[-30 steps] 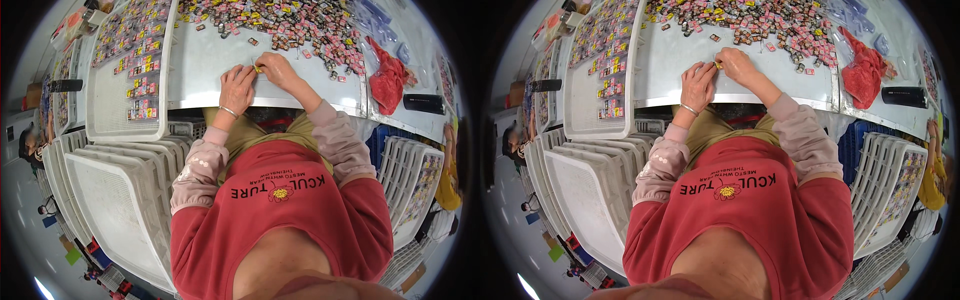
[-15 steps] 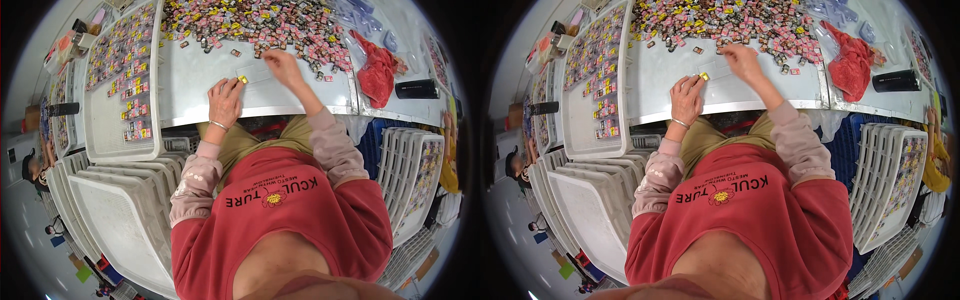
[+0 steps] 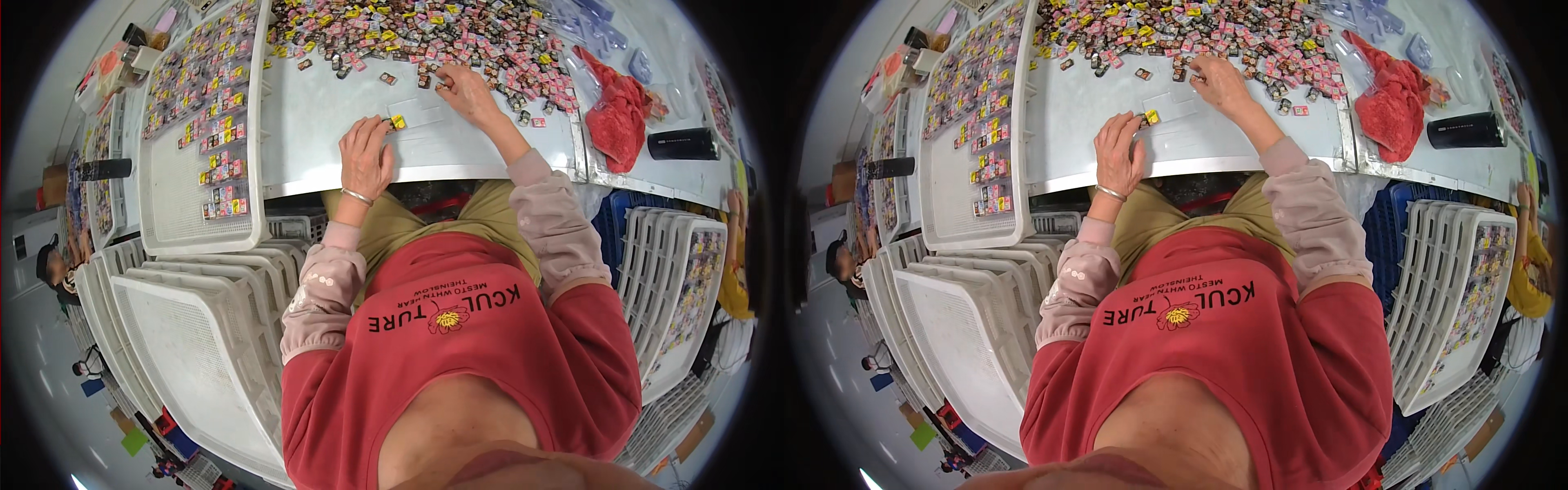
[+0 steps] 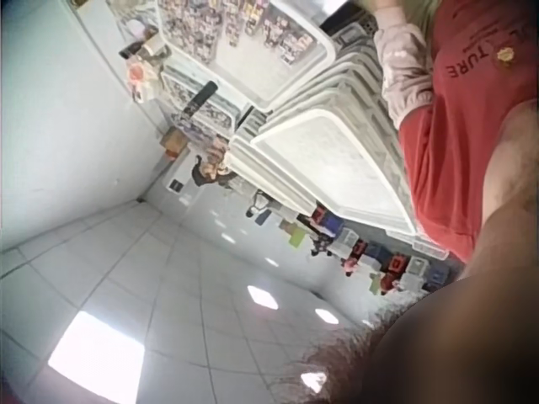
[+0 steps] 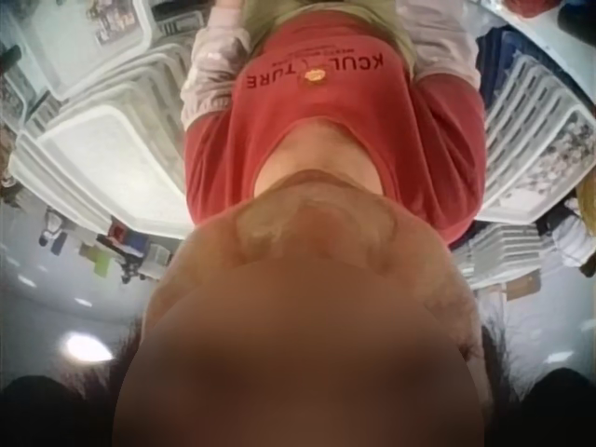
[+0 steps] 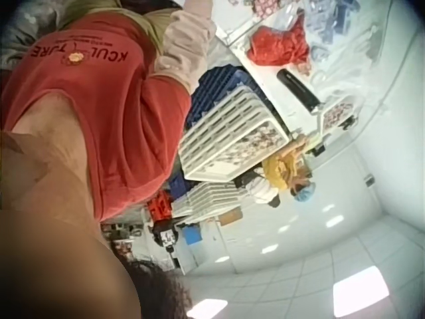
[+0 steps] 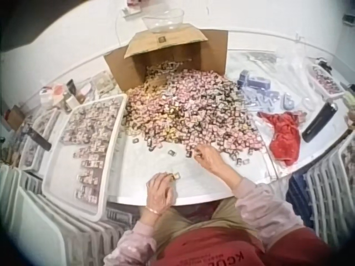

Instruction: Sorting small colorful toy pieces and placing them into clear plastic containers at a factory workstation.

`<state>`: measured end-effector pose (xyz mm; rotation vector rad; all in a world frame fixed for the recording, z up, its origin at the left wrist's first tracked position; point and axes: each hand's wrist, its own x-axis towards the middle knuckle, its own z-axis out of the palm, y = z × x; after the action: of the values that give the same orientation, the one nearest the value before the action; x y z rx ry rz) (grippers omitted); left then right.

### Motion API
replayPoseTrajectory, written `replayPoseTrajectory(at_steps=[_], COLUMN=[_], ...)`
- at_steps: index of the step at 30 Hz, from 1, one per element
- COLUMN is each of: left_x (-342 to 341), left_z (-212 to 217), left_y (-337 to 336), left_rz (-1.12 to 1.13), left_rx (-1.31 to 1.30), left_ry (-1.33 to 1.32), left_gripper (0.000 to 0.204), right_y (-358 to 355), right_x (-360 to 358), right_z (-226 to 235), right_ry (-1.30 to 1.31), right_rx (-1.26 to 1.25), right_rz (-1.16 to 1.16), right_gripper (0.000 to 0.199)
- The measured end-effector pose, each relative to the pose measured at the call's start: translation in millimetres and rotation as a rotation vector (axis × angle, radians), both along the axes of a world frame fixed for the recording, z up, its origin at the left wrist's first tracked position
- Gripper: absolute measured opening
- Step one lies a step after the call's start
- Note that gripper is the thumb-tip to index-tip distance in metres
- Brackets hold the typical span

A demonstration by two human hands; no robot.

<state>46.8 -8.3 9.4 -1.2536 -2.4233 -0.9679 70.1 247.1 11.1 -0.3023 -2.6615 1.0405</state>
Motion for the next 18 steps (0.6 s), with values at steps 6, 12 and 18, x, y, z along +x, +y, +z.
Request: replayPoseTrajectory(at_steps=[6, 12, 18], left_x=[0.6, 0.0, 0.2], left_z=[3.4, 6.7, 9.4], left_y=[0.5, -0.1, 4.2], left_rz=[-0.026, -0.059, -0.156], left_rx=[-0.030, -0.055, -0.175], left_ry=[0.057, 0.084, 0.105], left_gripper=[0.042, 0.040, 0.041], right_y=[6.5, -13.3, -43.1], right_x=[2.6, -2.1, 0.8], right_z=[-1.0, 19.4, 1.4], right_ry=[0.053, -0.155, -0.119], right_rx=[0.154, -0.562, -0.333], right_rz=[0.037, 0.091, 0.104], right_gripper=[0.020, 0.017, 0.018])
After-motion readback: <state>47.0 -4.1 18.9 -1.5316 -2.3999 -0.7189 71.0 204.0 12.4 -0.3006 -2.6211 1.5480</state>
